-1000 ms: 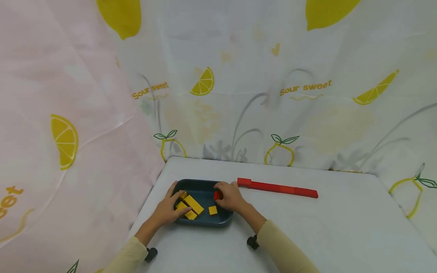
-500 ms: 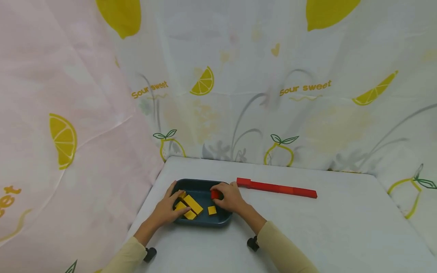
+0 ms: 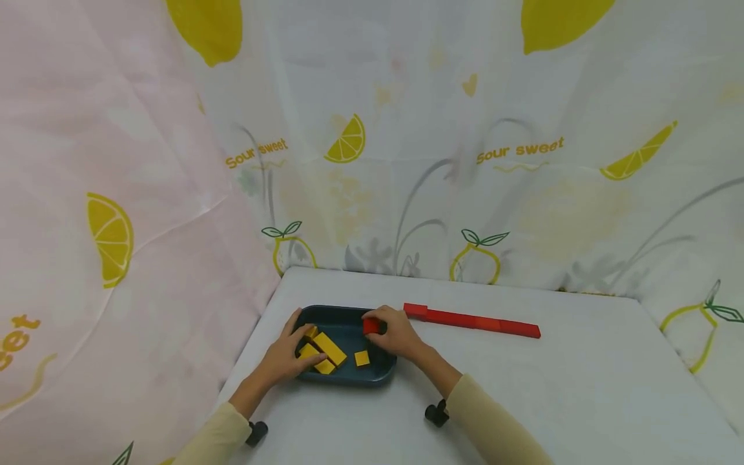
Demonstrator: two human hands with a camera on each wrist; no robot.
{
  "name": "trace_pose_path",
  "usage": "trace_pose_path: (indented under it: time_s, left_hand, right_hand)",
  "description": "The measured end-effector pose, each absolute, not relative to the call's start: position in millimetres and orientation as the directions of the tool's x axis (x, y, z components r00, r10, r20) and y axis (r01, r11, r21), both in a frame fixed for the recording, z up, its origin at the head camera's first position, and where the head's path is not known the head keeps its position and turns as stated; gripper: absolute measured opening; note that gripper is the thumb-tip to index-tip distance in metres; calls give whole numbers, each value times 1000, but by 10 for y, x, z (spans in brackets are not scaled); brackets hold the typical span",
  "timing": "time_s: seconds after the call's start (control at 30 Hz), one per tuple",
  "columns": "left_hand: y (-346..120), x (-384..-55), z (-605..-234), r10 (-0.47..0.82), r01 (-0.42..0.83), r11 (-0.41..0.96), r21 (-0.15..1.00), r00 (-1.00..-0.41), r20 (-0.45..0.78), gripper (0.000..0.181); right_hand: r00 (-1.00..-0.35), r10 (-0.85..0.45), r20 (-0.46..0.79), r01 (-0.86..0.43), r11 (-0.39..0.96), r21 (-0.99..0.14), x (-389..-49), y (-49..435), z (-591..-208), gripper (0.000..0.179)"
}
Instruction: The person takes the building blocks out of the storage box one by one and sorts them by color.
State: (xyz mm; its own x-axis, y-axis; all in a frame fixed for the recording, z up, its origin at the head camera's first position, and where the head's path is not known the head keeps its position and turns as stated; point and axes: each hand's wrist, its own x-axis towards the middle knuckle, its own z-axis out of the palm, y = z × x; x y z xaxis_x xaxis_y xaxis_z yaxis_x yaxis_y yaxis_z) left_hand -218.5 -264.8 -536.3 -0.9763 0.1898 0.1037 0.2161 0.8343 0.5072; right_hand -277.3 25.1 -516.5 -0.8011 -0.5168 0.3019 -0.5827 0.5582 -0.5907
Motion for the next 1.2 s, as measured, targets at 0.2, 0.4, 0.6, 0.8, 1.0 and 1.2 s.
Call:
trace_pose_path:
  time_s: [0.2,0.4,0.6,0.8,1.0,1.2]
  left_hand:
    - [-2651,-2186,-5362,194,215,835,507,-976,93,84]
    - [-2679,-2172,-5351,188,210,839,502,-978,94,86]
    - [-2670,-2182,-5345,191,216,835,506,-976,102,86]
    - [-2652,-2176,-5362,193,212,836,506,-977,91,86]
    - [-2662,-2153,-5371,191,207,841,500,-978,83,86]
    - [-2677,-2184,-5359,197,217,840,498,-976,93,87]
  right_hand:
    - [-803,-501,324,-572,494,-655,-2748,388,-5096,35]
    - [-802,-538,259,-560,526,-640,-2717,536,-5062,37]
    - [-808,-520,277,-561,537,-630,-2693,676,-5007,37]
    - [-806,-521,280,-570,557,-604,-2621,892,-5004,39]
    - [-846,-484,222,-510,615,-602,-2555,1210,-5029,44]
    - [-887,-422,187,-443,662,-604,-2579,1580,-5075,43]
